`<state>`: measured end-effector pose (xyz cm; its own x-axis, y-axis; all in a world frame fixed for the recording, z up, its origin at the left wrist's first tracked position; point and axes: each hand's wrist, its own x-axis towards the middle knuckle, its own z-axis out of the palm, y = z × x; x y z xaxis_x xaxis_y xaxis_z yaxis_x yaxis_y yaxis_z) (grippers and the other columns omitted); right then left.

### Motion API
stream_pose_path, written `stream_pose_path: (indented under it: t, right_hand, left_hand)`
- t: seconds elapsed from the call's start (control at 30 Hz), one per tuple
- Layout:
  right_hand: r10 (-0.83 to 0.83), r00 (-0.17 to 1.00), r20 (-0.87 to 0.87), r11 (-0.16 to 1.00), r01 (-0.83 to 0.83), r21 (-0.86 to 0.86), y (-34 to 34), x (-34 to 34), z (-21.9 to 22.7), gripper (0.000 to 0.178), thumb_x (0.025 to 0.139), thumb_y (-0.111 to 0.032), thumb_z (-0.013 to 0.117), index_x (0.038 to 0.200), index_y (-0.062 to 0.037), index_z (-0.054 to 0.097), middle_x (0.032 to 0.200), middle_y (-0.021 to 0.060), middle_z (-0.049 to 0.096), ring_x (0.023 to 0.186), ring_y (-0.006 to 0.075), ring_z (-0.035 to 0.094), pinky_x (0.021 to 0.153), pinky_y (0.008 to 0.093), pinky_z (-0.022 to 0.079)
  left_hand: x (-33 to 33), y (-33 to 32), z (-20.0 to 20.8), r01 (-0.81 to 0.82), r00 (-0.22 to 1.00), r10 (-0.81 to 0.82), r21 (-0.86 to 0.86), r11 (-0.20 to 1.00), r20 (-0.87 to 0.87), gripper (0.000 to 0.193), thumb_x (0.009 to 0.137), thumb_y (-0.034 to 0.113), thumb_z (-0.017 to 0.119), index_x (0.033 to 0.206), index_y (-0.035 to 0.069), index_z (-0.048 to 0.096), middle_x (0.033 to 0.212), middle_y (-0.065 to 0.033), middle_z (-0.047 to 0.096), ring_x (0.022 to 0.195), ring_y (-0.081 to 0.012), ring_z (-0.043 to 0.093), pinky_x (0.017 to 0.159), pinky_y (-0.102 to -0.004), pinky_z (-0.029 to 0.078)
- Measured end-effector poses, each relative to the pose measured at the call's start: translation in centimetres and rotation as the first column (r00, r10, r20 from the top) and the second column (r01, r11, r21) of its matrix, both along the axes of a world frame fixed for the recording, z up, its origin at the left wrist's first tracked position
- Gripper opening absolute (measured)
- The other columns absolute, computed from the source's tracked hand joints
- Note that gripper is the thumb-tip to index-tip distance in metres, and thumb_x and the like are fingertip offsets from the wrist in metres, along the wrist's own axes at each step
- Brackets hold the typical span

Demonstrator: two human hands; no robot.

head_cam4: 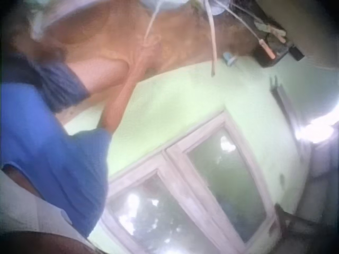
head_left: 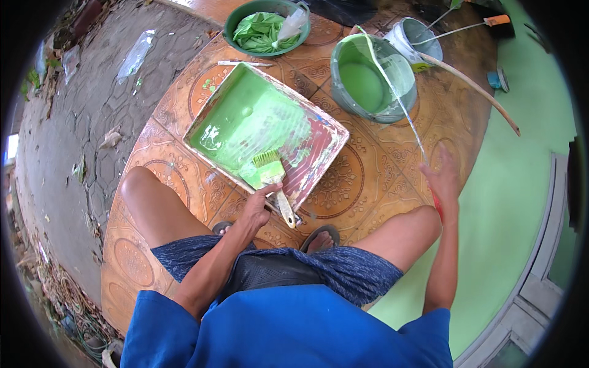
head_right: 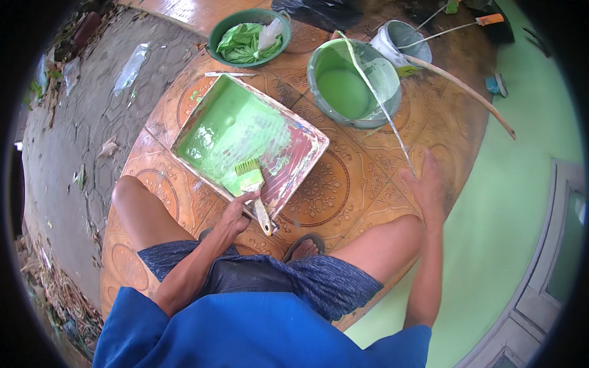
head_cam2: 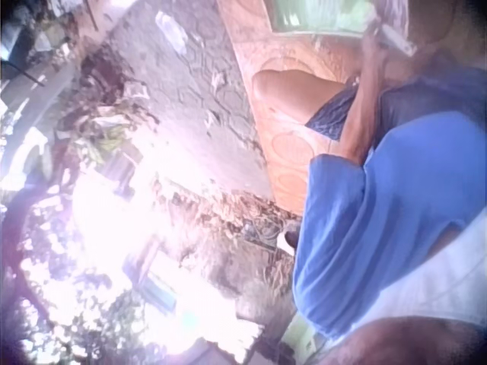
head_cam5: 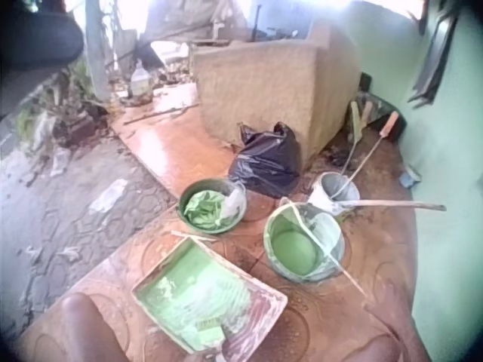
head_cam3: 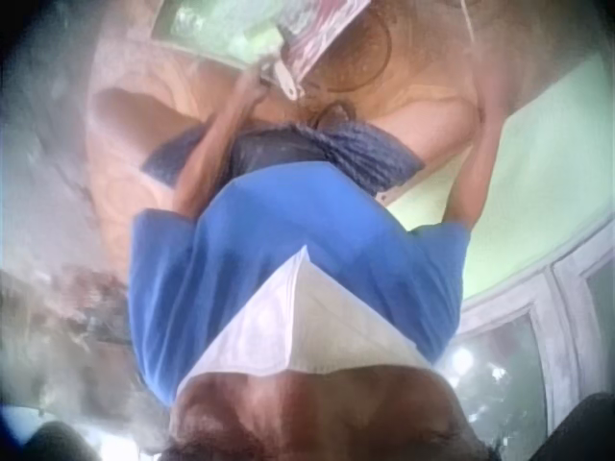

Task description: The person sits on the floor and stirs green paint in a rectangular tray using a wooden stick. They then pour more green paint from a bucket into the tray and continue stirring to mix the contents.

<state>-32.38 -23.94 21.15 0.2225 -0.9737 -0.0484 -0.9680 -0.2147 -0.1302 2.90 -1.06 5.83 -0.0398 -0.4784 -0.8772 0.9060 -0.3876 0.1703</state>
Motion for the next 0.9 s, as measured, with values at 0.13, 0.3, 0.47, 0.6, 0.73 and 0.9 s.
stream_pose_path:
  t: [0.13,0.3,0.47,0.6,0.73,0.9]
  right_hand:
    - [-0.279,0.951,0.134,0.920,0.225,0.321,-0.9,-7.8,-3.5,0.076,0.071,-0.023,0.079,0.134,0.0039,0.045,0.107,0.0200,0.063,0.097,0.0276,0.062,0.088,0.0358,0.048]
    - [-0.259,0.950,0.175,0.920,0.187,0.345,0.0,-7.8,-5.9,0.047,0.071,-0.015,0.076,0.112,0.0013,0.058,0.082,0.0111,0.060,0.074,0.0185,0.058,0.072,0.0323,0.048]
    - [-0.241,0.935,0.262,0.962,0.193,0.195,0.7,-7.4,-6.7,0.026,0.073,-0.010,0.073,0.091,-0.0028,0.056,0.076,0.0086,0.056,0.069,0.0164,0.053,0.067,0.0322,0.046]
    - [-0.105,0.954,0.282,0.994,0.112,-0.008,0.6,-7.2,-5.0,0.024,0.073,-0.006,0.071,0.091,-0.0029,0.056,0.074,0.0098,0.056,0.068,0.0190,0.054,0.065,0.0319,0.045]
    - [0.035,0.948,0.315,0.998,-0.048,0.034,0.5,-5.2,-1.2,0.019,0.071,-0.002,0.066,0.085,-0.0018,0.053,0.069,0.0113,0.055,0.061,0.0245,0.054,0.060,0.0349,0.045]
    - [0.302,0.918,0.256,0.920,-0.351,0.176,0.2,-3.6,0.6,0.014,0.067,-0.001,0.061,0.076,-0.0019,0.050,0.064,0.0139,0.051,0.055,0.0313,0.051,0.055,0.0392,0.042]
  left_hand:
    - [0.3,0.5,-0.8,-0.020,0.999,0.020,-0.014,1.000,0.035,0.035,0.076,0.005,0.074,0.107,-0.002,0.058,0.091,-0.0098,0.064,0.079,-0.0245,0.065,0.076,-0.0404,0.055]
    - [1.4,1.5,-0.7,0.009,0.997,-0.010,0.009,1.000,0.082,0.036,0.078,0.005,0.072,0.109,-0.003,0.057,0.095,-0.0117,0.063,0.088,-0.0257,0.064,0.082,-0.0408,0.053]
    - [1.5,1.4,-0.2,-0.038,0.993,0.035,0.025,0.999,0.108,0.035,0.079,0.003,0.071,0.110,-0.003,0.056,0.095,-0.0115,0.063,0.088,-0.0248,0.063,0.083,-0.0393,0.053]
    - [1.9,1.2,-0.1,-0.038,0.997,0.039,-0.005,0.999,0.071,0.036,0.079,0.001,0.069,0.112,-0.003,0.054,0.095,-0.0110,0.061,0.087,-0.0230,0.063,0.083,-0.0408,0.054]
    - [2.1,0.8,0.8,-0.052,0.998,0.051,0.009,0.999,0.039,0.038,0.080,0.000,0.068,0.115,-0.004,0.051,0.094,-0.0104,0.059,0.085,-0.0224,0.063,0.083,-0.0435,0.056]
    - [2.2,1.9,-1.8,-0.081,0.997,0.082,-0.028,0.996,0.012,0.036,0.083,0.003,0.066,0.114,-0.009,0.052,0.102,-0.0183,0.061,0.089,-0.0319,0.066,0.073,-0.0494,0.059]
